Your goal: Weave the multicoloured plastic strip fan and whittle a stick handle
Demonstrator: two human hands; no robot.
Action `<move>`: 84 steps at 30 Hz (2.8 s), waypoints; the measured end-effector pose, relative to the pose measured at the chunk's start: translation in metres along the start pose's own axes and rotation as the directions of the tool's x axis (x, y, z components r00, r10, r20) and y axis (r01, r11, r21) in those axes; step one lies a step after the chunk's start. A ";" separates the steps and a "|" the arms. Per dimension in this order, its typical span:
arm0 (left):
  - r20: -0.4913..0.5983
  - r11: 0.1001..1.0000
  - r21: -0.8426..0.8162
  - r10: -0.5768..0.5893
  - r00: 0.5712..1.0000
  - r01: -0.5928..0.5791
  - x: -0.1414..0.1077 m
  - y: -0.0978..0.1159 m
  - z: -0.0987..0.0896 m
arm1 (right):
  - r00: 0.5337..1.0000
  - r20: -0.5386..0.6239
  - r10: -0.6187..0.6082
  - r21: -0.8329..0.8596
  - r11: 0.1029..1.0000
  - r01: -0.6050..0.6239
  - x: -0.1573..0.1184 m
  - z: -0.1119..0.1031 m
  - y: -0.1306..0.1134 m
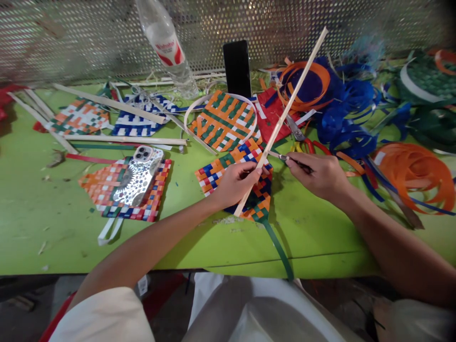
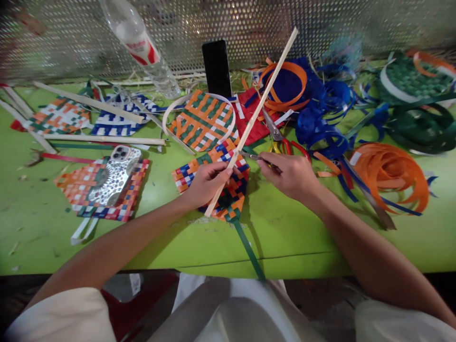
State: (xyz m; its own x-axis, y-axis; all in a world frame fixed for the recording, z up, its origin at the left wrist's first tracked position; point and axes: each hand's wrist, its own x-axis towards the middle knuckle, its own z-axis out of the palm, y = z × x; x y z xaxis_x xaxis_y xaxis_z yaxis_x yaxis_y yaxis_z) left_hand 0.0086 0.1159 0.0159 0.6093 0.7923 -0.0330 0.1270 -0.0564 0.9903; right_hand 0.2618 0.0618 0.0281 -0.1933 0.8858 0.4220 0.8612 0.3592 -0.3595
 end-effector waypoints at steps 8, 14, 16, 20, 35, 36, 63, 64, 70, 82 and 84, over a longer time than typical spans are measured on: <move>0.003 1.000 0.008 0.006 1.000 -0.006 0.000 0.001 0.000 | 1.000 0.012 0.003 0.029 1.000 -0.004 -0.001 0.000 0.001; 0.002 1.000 0.013 0.016 1.000 -0.016 0.001 -0.001 0.001 | 1.000 0.016 0.003 0.030 1.000 -0.003 -0.001 0.001 0.001; 0.006 1.000 0.009 0.024 1.000 -0.024 0.001 -0.002 0.001 | 1.000 0.015 0.006 0.025 1.000 -0.007 -0.001 0.001 0.000; 0.007 1.000 0.001 0.022 1.000 -0.022 0.000 -0.002 0.001 | 0.999 0.037 0.019 0.014 1.000 -0.020 0.000 -0.001 -0.001; -0.004 1.000 0.023 0.009 1.000 -0.009 -0.001 0.002 0.001 | 0.997 0.064 0.038 0.015 0.999 -0.039 0.000 -0.001 -0.003; -0.001 1.000 0.027 0.000 1.000 0.000 -0.001 0.003 0.001 | 0.997 0.065 0.038 0.015 0.999 -0.039 0.000 -0.001 -0.003; 0.035 0.994 0.113 -0.014 0.999 0.010 -0.001 0.005 0.000 | 0.997 0.076 0.012 0.051 0.999 -0.016 -0.002 0.002 0.001; 0.046 0.990 0.144 0.001 0.999 -0.007 -0.001 0.006 0.000 | 0.998 0.066 0.018 0.053 0.998 -0.021 -0.002 0.003 0.002; 0.119 0.984 0.178 -0.020 0.993 -0.001 -0.001 0.006 -0.004 | 0.992 0.038 0.121 0.090 0.988 -0.124 0.004 0.002 0.012; 0.134 0.989 0.150 -0.033 0.990 0.013 0.000 0.005 -0.005 | 0.987 0.062 0.151 0.067 0.986 -0.155 0.006 0.003 0.009; 0.120 0.990 0.138 -0.036 0.992 0.019 0.001 0.001 -0.004 | 0.980 -0.007 0.198 0.038 0.980 -0.198 0.008 0.002 0.012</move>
State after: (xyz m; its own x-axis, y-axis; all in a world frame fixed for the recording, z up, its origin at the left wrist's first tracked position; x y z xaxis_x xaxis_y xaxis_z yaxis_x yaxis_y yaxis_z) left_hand 0.0060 0.1189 0.0178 0.6939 0.7150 -0.0847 0.2453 -0.1242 0.9615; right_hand 0.2701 0.0739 0.0251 -0.0155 0.9372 0.3484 0.8637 0.1881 -0.4675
